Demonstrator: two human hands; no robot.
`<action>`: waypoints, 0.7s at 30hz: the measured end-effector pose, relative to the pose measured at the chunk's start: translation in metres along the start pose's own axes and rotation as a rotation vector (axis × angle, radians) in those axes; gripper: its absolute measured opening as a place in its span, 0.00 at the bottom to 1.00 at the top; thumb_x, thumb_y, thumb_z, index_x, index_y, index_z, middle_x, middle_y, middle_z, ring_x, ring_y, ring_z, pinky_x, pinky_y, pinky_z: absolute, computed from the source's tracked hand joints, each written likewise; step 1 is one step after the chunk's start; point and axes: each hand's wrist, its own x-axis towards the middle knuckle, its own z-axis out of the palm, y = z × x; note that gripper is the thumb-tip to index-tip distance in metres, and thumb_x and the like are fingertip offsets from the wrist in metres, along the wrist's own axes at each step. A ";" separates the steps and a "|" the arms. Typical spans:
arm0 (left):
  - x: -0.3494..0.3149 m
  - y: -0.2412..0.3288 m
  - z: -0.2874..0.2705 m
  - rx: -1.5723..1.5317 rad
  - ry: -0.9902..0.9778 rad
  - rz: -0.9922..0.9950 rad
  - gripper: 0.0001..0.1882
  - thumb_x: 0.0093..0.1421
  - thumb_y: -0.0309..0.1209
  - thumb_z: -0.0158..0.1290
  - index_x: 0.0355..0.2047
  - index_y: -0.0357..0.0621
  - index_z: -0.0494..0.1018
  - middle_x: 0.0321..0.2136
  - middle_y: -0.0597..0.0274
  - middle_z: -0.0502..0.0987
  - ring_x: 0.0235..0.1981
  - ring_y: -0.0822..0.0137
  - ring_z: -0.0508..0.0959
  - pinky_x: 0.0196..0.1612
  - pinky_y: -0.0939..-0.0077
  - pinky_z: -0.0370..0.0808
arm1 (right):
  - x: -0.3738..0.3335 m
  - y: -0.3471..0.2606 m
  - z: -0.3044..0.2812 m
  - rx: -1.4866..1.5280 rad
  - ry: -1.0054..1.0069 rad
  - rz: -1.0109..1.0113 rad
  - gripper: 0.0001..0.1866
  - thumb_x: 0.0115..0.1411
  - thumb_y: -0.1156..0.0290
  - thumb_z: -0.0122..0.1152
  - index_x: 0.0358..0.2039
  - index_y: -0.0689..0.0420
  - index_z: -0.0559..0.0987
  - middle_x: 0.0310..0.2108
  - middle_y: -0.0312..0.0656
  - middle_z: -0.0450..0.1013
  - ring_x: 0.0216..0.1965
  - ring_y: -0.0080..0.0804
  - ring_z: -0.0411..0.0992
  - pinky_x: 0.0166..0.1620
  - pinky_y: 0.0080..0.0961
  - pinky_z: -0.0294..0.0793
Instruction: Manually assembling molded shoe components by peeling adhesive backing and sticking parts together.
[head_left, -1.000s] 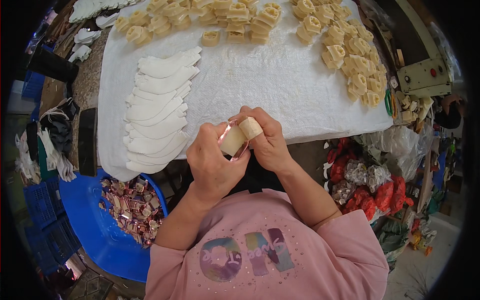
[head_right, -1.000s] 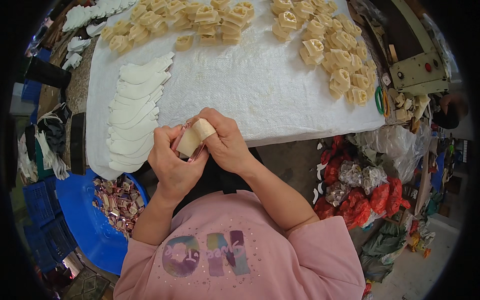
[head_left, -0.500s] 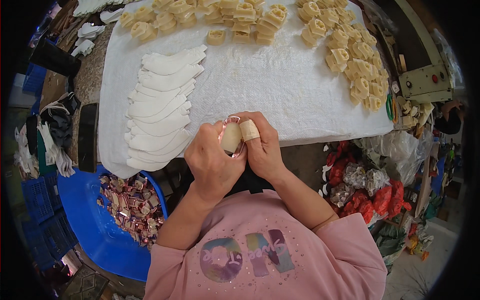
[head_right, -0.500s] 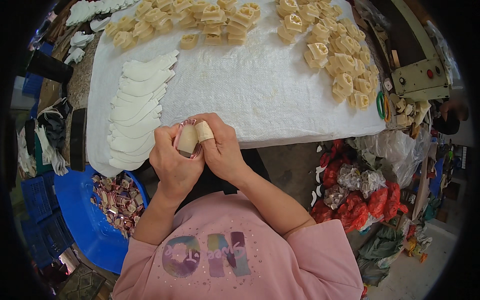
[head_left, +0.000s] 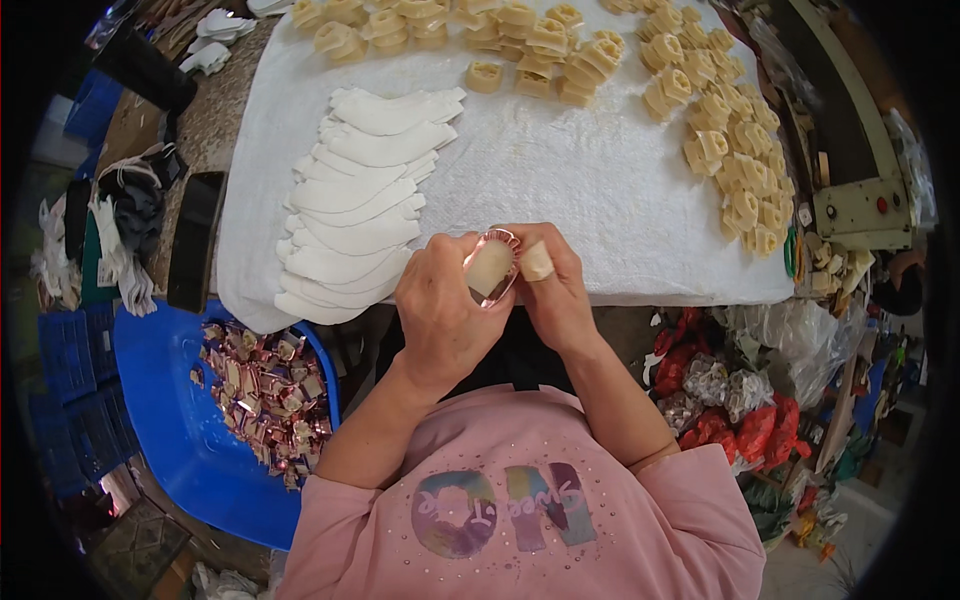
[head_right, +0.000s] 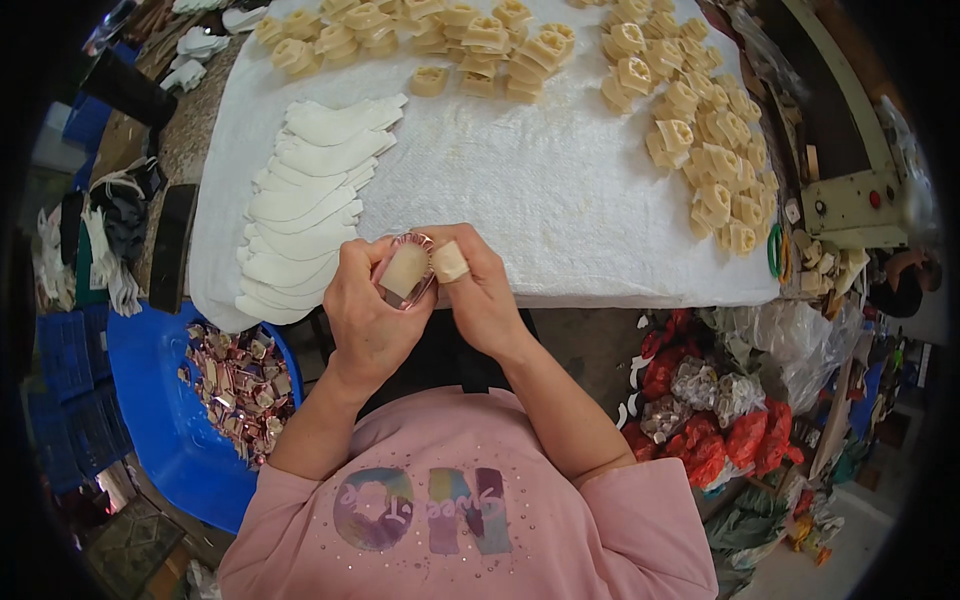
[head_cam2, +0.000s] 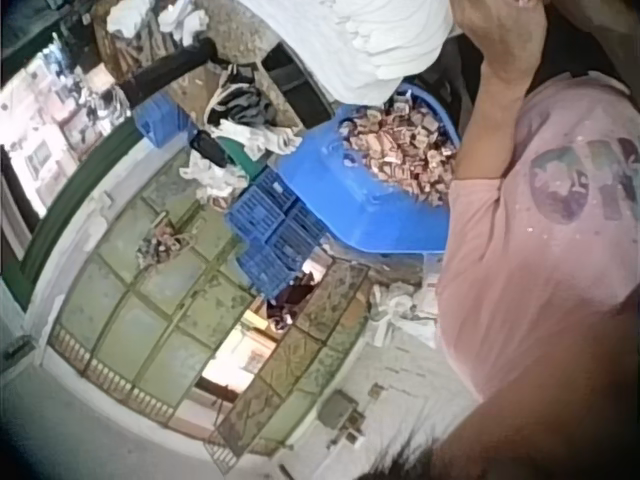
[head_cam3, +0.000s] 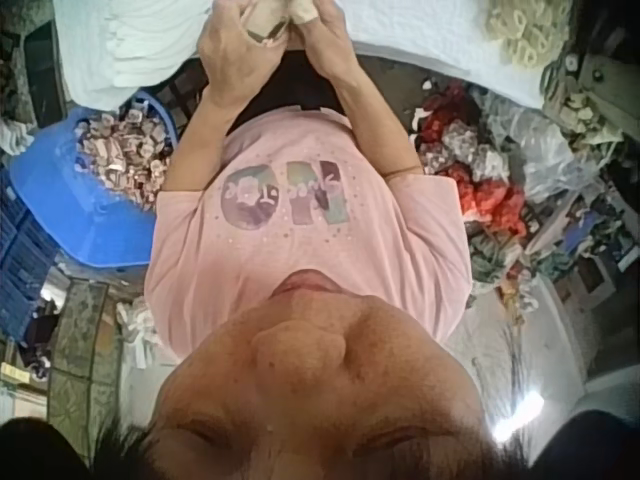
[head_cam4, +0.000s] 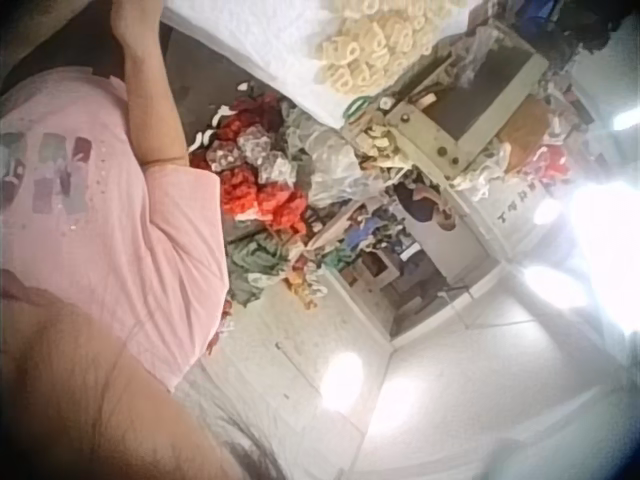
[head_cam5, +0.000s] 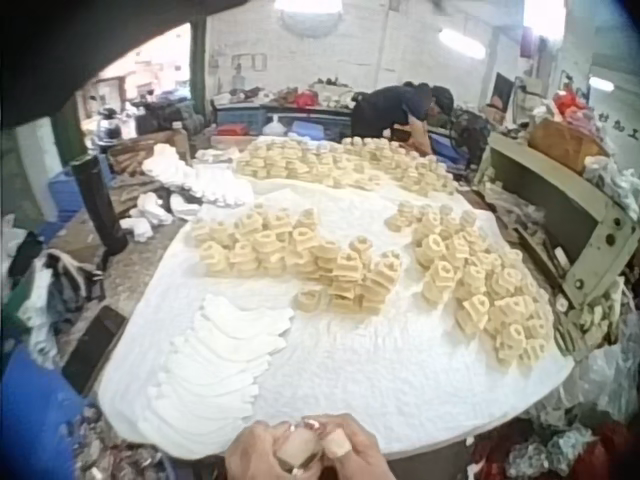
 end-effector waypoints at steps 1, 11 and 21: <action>0.000 -0.002 -0.001 -0.018 0.026 -0.009 0.19 0.38 0.23 0.63 0.31 0.41 0.68 0.23 0.57 0.70 0.23 0.56 0.72 0.27 0.66 0.69 | 0.003 0.001 -0.003 -0.092 0.001 -0.022 0.22 0.66 0.54 0.43 0.47 0.61 0.71 0.37 0.39 0.71 0.37 0.22 0.68 0.42 0.20 0.68; -0.024 -0.056 -0.086 0.284 0.118 -0.192 0.19 0.44 0.21 0.60 0.39 0.37 0.70 0.31 0.56 0.73 0.32 0.62 0.75 0.38 0.72 0.72 | 0.028 -0.017 0.004 -0.307 -0.095 -0.071 0.13 0.62 0.71 0.50 0.47 0.61 0.71 0.35 0.38 0.71 0.33 0.23 0.68 0.39 0.21 0.68; -0.123 -0.126 -0.217 0.934 0.370 -0.576 0.24 0.48 0.24 0.56 0.47 0.38 0.67 0.43 0.49 0.64 0.49 0.53 0.62 0.53 0.61 0.59 | 0.056 -0.011 0.031 -0.771 -0.230 -0.290 0.09 0.53 0.78 0.56 0.36 0.61 0.74 0.32 0.44 0.69 0.37 0.43 0.66 0.40 0.34 0.67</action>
